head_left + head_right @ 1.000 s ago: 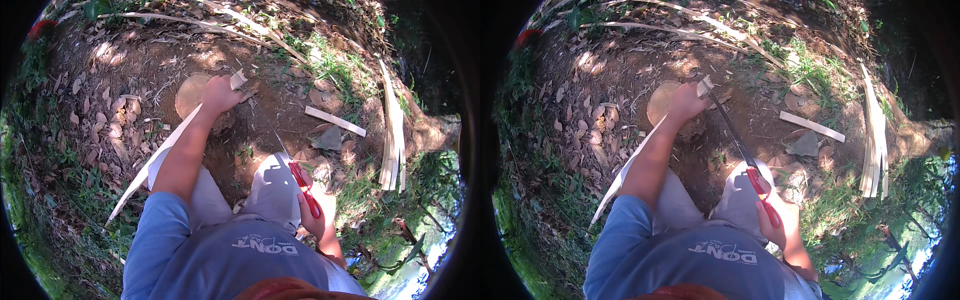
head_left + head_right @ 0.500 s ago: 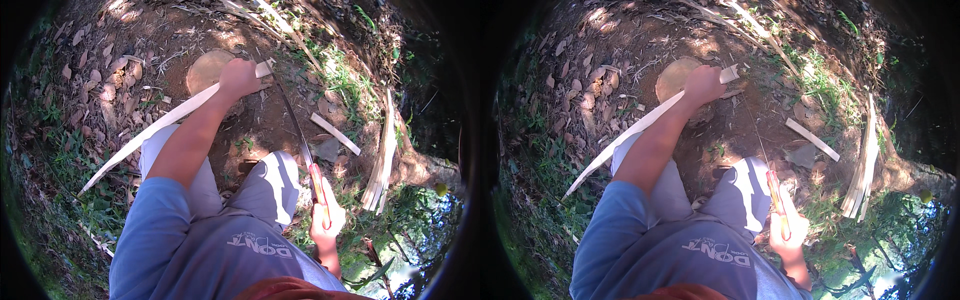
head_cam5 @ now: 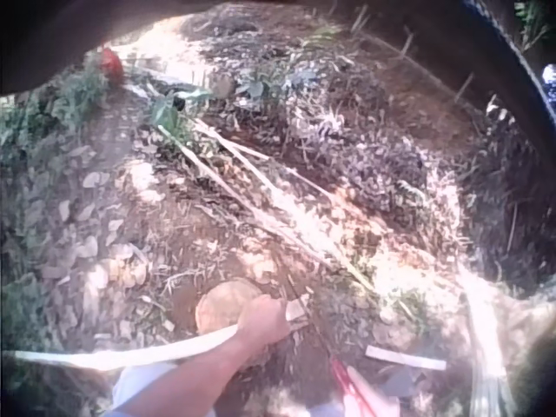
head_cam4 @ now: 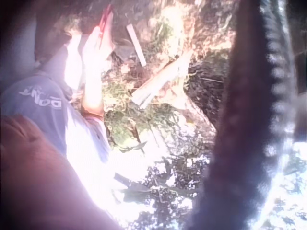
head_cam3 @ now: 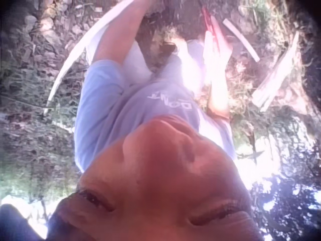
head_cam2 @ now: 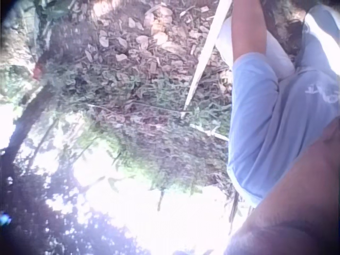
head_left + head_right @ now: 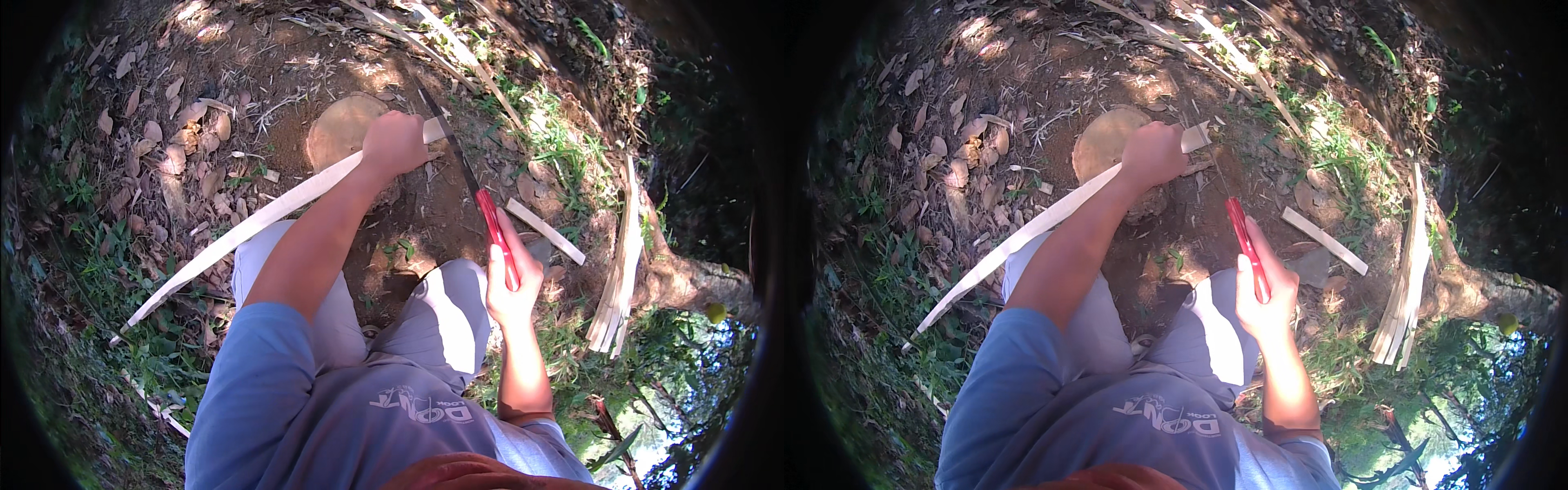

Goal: The person sits on the ground in a wooded area and uses a red hand saw to cut a long piece of light-colored wood resting on a rock. They repeatedly saw through the wood, creating smaller pieces that accumulate on the ground.

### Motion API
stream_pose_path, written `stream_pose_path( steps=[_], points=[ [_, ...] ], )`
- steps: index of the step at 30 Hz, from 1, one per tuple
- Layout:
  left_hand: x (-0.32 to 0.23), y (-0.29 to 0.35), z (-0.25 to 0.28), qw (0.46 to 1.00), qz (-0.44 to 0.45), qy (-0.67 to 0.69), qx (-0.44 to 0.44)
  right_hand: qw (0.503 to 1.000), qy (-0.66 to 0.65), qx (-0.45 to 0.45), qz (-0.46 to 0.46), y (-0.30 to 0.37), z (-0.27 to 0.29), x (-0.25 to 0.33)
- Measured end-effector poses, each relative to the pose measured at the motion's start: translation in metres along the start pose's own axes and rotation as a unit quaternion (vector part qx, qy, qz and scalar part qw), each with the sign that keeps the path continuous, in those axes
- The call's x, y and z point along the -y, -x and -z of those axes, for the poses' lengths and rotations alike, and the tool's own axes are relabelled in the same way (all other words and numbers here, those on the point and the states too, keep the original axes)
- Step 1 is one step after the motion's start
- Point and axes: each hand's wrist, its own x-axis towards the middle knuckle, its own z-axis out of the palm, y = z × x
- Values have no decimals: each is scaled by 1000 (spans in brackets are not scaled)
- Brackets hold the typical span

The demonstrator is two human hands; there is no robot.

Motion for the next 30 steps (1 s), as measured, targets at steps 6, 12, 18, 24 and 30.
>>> stream_pose_path(
  steps=[6,12,18,24,30],
  points=[
    [5,1,0,1000,8,4,-13,996,-85,-36,16,-73,-51,-18],
    [-9,5,6,1000,10,-12,18,983,-143,-81,86,-129,-103,-27],
    [0,3,1,1000,6,-6,-10,983,-167,-54,51,-125,-106,-39],
    [-4,6,4,1000,-9,-10,4,980,-170,-62,77,-111,-100,-44],
    [-5,3,4,1000,10,14,10,994,-109,-31,9,-52,-65,-49]
  ],
)
